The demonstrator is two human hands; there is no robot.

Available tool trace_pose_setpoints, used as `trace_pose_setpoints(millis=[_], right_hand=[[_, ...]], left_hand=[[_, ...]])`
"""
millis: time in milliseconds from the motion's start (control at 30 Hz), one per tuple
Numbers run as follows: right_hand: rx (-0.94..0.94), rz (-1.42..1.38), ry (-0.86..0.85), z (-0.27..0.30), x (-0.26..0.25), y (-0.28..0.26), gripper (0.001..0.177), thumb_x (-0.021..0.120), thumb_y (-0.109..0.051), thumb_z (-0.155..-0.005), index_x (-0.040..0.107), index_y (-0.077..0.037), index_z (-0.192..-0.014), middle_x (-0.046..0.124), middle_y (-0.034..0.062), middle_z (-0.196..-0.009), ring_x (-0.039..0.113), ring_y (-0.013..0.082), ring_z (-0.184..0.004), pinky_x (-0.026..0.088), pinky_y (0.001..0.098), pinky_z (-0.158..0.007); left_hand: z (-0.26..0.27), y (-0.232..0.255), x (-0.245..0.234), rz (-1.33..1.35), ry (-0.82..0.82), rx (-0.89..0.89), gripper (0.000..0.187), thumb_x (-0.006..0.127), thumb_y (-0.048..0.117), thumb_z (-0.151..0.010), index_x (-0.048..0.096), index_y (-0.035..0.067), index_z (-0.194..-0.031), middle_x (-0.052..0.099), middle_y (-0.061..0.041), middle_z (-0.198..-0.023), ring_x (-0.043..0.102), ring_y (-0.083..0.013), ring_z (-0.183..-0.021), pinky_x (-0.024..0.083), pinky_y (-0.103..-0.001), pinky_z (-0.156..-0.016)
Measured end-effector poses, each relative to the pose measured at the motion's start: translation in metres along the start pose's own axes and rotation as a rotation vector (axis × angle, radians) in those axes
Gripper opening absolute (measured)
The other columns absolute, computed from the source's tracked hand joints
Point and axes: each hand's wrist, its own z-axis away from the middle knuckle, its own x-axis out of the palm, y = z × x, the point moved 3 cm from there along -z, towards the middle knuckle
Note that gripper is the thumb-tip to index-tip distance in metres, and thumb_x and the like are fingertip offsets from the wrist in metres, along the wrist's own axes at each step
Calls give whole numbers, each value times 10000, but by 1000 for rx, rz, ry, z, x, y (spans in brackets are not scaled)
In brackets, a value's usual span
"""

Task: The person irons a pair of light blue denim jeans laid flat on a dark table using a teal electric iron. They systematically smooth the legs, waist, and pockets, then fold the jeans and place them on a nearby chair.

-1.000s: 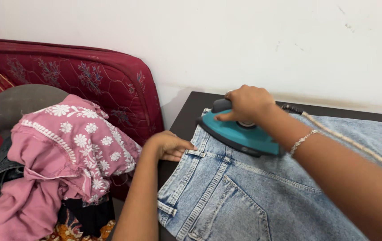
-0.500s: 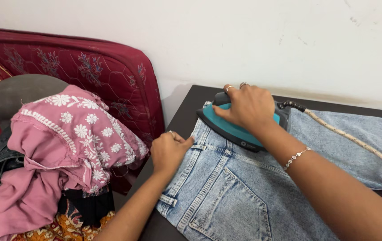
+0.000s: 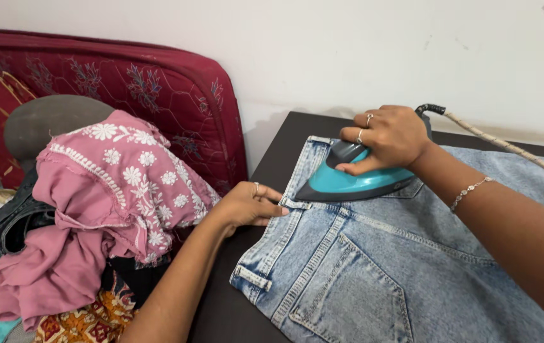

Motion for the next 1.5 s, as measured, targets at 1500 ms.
trace_pose_setpoints(millis=[1500], right_hand=[[701, 235, -498, 13, -30, -35, 724, 551, -807, -834, 757, -193, -1158, 734, 133, -728, 731, 267, -653, 559, 376, -492]], left_hand=[[-3, -1, -3, 11, 129, -81, 221, 887, 143, -725, 775, 35, -882, 747, -51, -792, 662, -89, -652, 575, -220, -612]])
